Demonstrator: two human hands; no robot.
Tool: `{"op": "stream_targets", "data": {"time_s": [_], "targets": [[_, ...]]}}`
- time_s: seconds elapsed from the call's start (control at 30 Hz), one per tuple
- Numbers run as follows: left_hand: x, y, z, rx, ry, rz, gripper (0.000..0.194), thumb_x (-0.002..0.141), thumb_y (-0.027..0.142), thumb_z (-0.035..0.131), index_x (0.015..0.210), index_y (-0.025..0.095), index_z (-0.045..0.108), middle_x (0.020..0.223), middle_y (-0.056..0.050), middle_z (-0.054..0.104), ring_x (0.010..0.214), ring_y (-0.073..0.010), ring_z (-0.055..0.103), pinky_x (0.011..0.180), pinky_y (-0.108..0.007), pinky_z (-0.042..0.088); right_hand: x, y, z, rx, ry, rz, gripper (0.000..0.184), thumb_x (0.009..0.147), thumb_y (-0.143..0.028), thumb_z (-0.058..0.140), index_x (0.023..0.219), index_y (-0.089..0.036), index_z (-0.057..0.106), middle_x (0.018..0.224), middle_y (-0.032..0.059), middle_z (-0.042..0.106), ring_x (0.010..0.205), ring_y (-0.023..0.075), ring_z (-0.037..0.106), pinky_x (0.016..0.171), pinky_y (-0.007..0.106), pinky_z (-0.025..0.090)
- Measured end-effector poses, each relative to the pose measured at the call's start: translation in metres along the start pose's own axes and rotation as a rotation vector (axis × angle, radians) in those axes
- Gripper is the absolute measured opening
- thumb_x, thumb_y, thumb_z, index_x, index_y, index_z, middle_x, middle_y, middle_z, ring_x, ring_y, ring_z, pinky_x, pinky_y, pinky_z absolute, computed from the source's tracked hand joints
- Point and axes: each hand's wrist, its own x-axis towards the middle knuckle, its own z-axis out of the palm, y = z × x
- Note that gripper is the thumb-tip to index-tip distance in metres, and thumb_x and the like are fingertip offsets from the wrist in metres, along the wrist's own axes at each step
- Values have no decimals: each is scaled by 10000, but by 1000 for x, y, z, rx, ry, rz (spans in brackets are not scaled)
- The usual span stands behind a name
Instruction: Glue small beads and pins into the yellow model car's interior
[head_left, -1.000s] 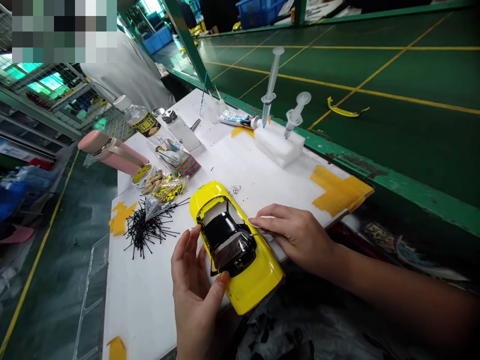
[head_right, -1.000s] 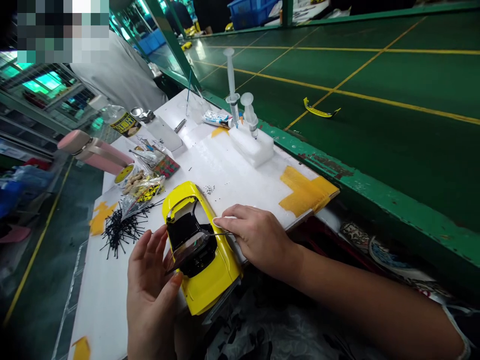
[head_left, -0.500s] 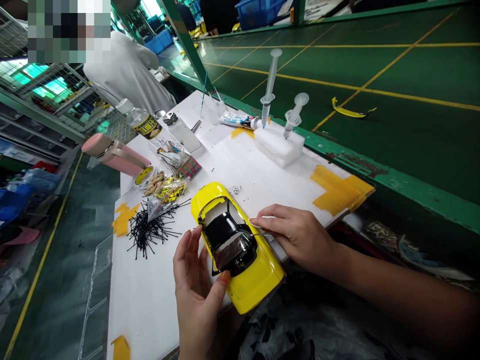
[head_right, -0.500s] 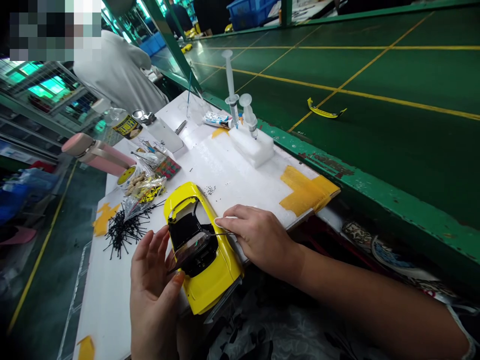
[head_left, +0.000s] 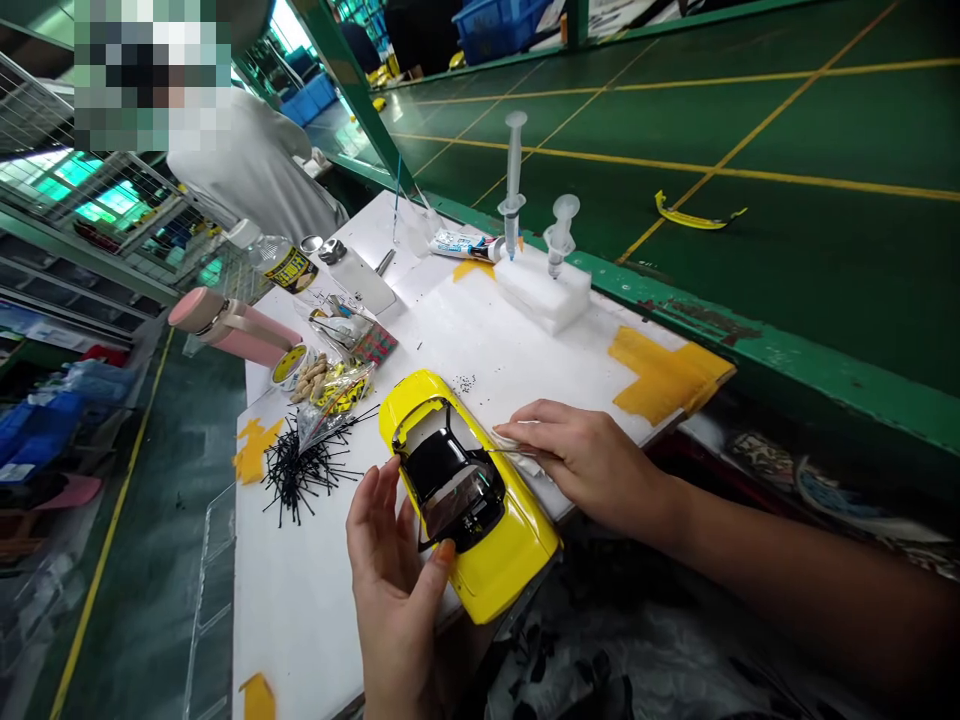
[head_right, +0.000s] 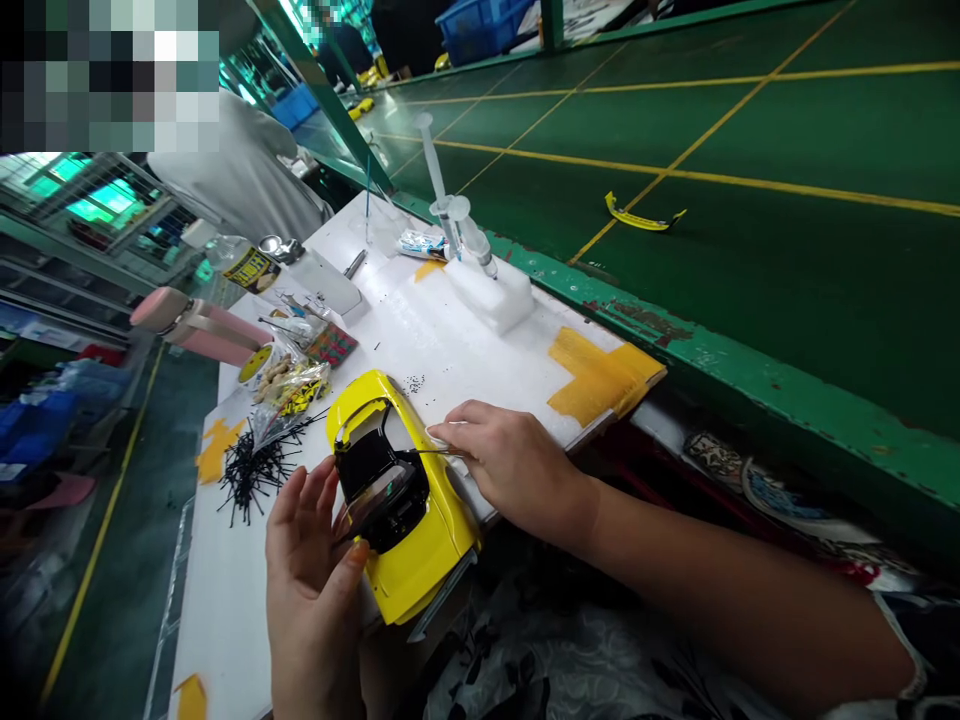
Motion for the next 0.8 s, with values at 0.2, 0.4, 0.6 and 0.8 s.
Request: {"op": "stream_targets", "data": {"time_s": [0.2,0.4,0.6,0.8], "targets": [[-1,0,0,1,3,-13,733,832,326,846,1489,404,530,1610,-61,490,1527,-308,418,1201,-408,416,-4,2,1,-6,17,-75,356,969,-20,497,1166,-133,772,1106,102,774,972,204,751,846,295,609],[-1,1,1,-4,-7,-10,732,844,304,834,1498,394,520,1614,-61,484,1542,-303,396,1196,-400,425,-4,2,2,-27,5,-102,385,961,-8,473,1168,-144,769,1100,85,781,983,194,747,857,292,609],[0,0,0,13,-12,-6,730,837,315,843,1490,399,529,1609,-66,488,1534,-323,405,1200,-433,421,-2,-1,3,-132,-72,-28,391,936,-14,503,1194,-159,759,1121,87,773,994,217,742,856,317,605],[-1,0,-1,8,-9,-4,717,848,298,834,1488,408,531,1607,-57,494,1538,-295,403,1204,-399,406,-4,0,2,-71,8,-52,344,963,-23,496,1150,-130,763,1098,103,772,975,220,746,836,311,605]]}}
